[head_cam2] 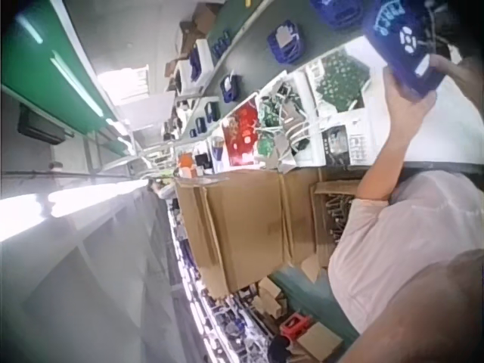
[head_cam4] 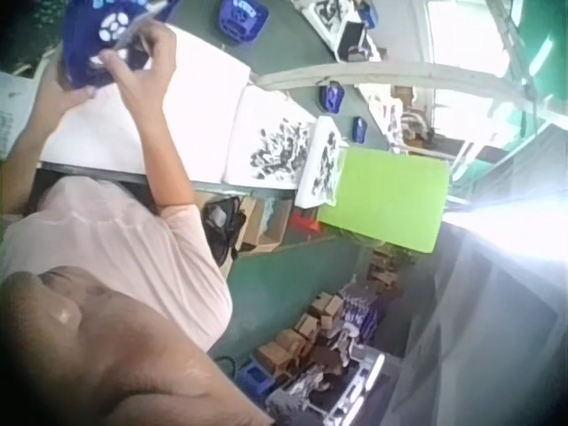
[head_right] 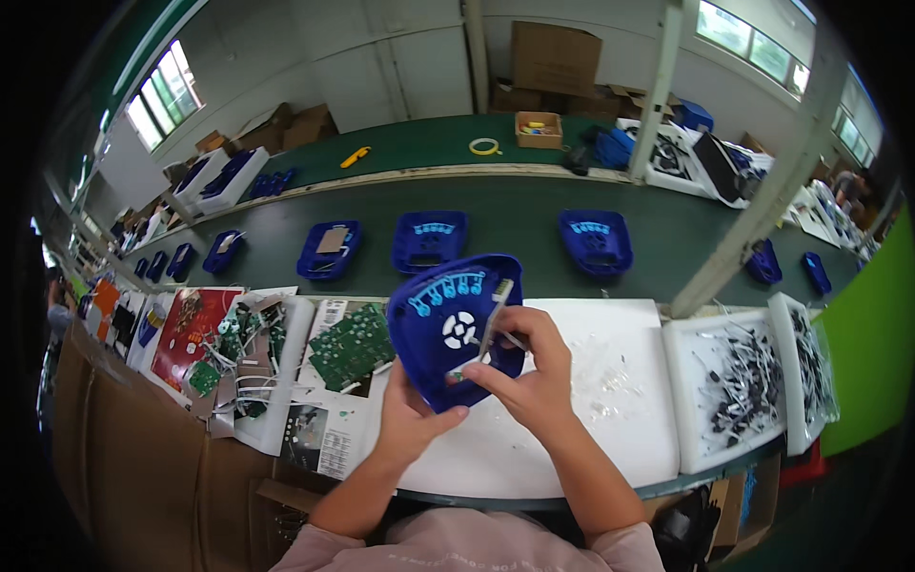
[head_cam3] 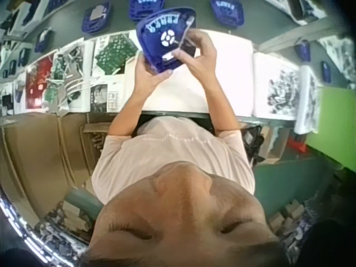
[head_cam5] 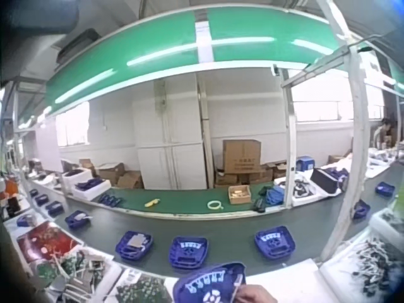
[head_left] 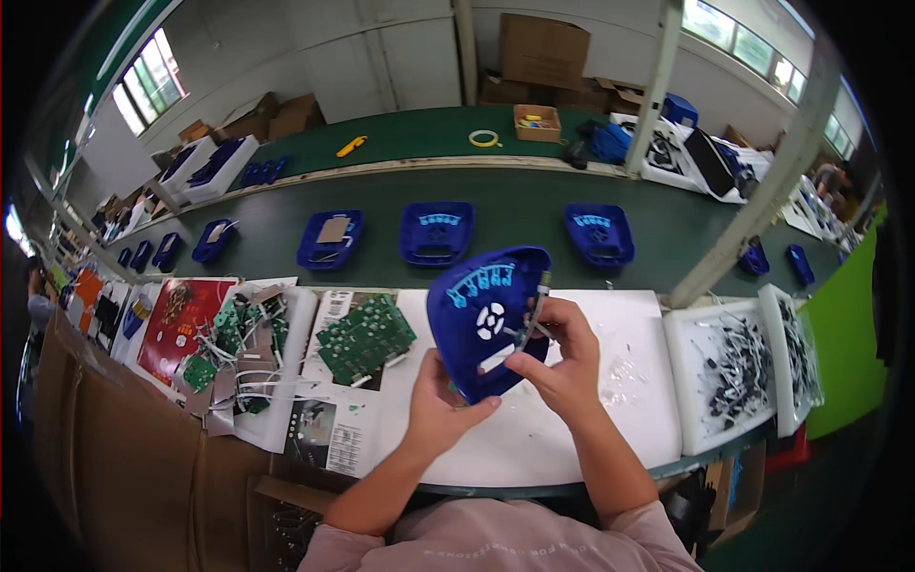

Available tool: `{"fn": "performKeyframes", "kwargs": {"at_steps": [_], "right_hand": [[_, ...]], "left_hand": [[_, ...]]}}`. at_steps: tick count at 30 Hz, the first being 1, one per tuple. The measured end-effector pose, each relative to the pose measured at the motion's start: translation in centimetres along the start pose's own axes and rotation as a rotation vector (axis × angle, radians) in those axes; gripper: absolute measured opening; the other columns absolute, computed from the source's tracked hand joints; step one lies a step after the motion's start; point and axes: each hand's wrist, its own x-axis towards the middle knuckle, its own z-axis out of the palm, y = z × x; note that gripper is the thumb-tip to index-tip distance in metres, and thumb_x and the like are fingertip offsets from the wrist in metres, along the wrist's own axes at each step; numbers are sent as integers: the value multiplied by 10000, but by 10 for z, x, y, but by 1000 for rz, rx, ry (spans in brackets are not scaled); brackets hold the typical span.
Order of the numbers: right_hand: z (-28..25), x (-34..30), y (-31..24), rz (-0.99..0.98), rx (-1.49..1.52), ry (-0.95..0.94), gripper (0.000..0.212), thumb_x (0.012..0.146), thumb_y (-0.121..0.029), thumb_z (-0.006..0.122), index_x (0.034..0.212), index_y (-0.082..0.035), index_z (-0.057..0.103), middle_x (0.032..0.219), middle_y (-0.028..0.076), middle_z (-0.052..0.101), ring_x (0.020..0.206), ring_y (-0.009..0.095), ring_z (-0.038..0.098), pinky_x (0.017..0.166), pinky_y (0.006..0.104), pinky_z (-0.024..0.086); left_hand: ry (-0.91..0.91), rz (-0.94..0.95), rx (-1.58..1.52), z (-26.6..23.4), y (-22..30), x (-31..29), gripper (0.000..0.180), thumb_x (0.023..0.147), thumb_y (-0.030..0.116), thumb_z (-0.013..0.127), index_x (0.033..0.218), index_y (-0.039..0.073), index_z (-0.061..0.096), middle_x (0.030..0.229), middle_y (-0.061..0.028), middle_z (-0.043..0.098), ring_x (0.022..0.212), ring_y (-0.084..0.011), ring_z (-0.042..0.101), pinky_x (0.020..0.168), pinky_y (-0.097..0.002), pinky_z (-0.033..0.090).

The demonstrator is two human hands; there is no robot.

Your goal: The person assembles electronic circuit boards into plastic housings by hand, connecting them with white connectors.

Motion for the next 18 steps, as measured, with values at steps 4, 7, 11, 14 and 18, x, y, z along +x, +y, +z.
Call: {"fn": "performKeyframes", "kwargs": {"at_steps": [4, 7, 11, 14, 18], "right_hand": [[-16, -12, -4, -81, -271, 53, 593, 654, -198, 945, 1116, -19, 620, 1061, 112, 634, 926, 234, 648, 807, 330, 540], [-20, -20, -13, -168, -411, 112, 589, 646, -228, 948, 1109, -17, 653, 1108, 141, 632, 905, 268, 653, 765, 348, 559], [-21, -30, -16, -242, -634, 193, 596, 621, -299, 950, 1098, -25, 721, 1194, 169, 614, 866, 260, 656, 693, 347, 563], [-24, -31, -14, -146, -719, 177, 541, 697, -231, 904, 1170, -38, 727, 1203, 171, 608, 901, 303, 645, 729, 375, 548], [-27, -28, -8, -288, -805, 88, 419, 821, -178, 763, 1220, -62, 707, 1121, 142, 629, 979, 315, 615, 826, 419, 500]], "left_hand": [[-64, 47, 162, 30, -15, -17, 715, 735, -34, 842, 1310, 4, 418, 1188, -98, 528, 1145, -187, 602, 960, -361, 584], [-122, 64, 258, 41, -23, -24, 734, 754, -35, 828, 1341, -5, 389, 1227, -112, 517, 1176, -199, 597, 985, -372, 579], [-170, -47, -46, 53, -24, -27, 822, 756, -89, 792, 1435, 45, 349, 1358, -105, 476, 1248, -221, 551, 1035, -392, 530], [-158, -96, -153, 64, -24, -29, 730, 792, -73, 782, 1384, 27, 367, 1327, -106, 488, 1248, -212, 555, 1050, -401, 533], [-155, -114, -181, 64, -22, -26, 728, 794, -80, 775, 1388, 41, 371, 1338, -95, 484, 1244, -208, 547, 1043, -396, 531]]}}
